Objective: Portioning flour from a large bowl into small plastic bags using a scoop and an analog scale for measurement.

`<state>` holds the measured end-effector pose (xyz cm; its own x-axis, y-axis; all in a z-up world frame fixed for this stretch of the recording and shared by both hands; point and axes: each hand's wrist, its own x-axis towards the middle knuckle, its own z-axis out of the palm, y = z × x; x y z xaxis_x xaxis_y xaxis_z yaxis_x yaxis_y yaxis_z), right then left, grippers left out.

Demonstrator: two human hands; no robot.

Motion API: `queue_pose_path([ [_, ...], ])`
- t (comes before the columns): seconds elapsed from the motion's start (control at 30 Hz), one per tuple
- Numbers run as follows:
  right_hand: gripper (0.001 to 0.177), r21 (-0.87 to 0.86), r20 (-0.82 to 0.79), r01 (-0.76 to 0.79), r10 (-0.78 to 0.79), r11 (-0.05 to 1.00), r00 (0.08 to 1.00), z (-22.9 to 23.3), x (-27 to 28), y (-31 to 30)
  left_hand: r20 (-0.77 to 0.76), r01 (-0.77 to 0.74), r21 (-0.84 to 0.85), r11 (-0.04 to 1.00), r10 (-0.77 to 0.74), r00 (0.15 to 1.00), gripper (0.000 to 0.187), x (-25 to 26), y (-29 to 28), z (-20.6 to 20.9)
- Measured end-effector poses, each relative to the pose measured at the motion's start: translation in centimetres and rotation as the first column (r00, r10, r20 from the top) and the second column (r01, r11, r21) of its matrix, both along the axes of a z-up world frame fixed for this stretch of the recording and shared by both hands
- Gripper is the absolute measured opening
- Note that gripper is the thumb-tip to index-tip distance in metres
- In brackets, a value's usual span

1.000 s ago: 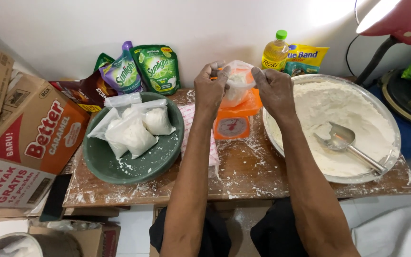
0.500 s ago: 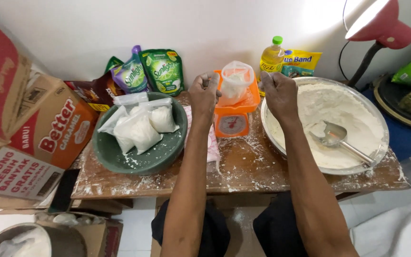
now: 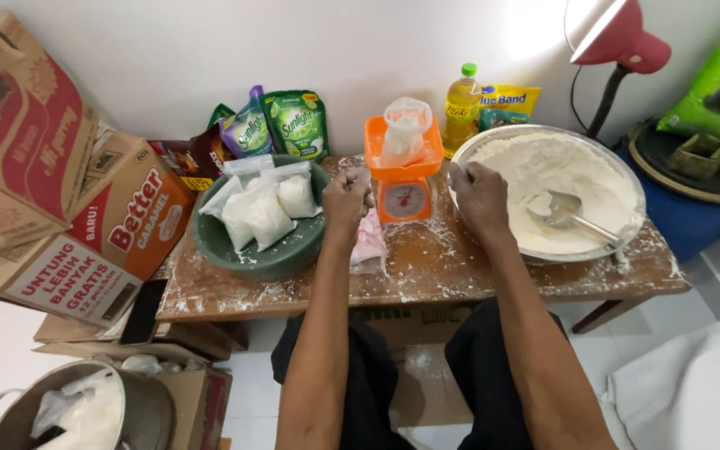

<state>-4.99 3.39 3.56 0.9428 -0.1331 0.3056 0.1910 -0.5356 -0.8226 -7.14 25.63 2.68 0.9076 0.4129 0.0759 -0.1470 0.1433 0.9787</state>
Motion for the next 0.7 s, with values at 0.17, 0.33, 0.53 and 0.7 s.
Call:
queue_pose_path([
  [0.17,0.038,-0.046,-0.004,-0.007,0.007,0.999,1.0,-1.3,-1.6,-1.2,-0.018,-0.007,-0.002,1.0,0.007,1.0,0.023,-2.2,0.6,-1.0],
  [0.33,0.036,0.045,-0.027,-0.006,0.007,0.999,1.0,-3.4,-3.1,-1.2,-0.058,-0.041,0.022,0.999,0.042,0.997,0.022,-1.3,1.8,-6.9],
  [0.53,0.027,0.009,0.015,0.018,-0.018,1.0,1.0,-4.9,-3.1,-1.6,-0.068,0.004,-0.064,0.998,-0.009,0.998,0.024,-2.6,0.6,-7.2],
  [0.7,0.026,0.021,0.024,0.043,-0.044,0.999,0.999,-5.8,-2.5,-1.9,-0.054,0.02,-0.085,0.996,-0.025,0.998,0.023,-1.0,0.8,-9.6],
])
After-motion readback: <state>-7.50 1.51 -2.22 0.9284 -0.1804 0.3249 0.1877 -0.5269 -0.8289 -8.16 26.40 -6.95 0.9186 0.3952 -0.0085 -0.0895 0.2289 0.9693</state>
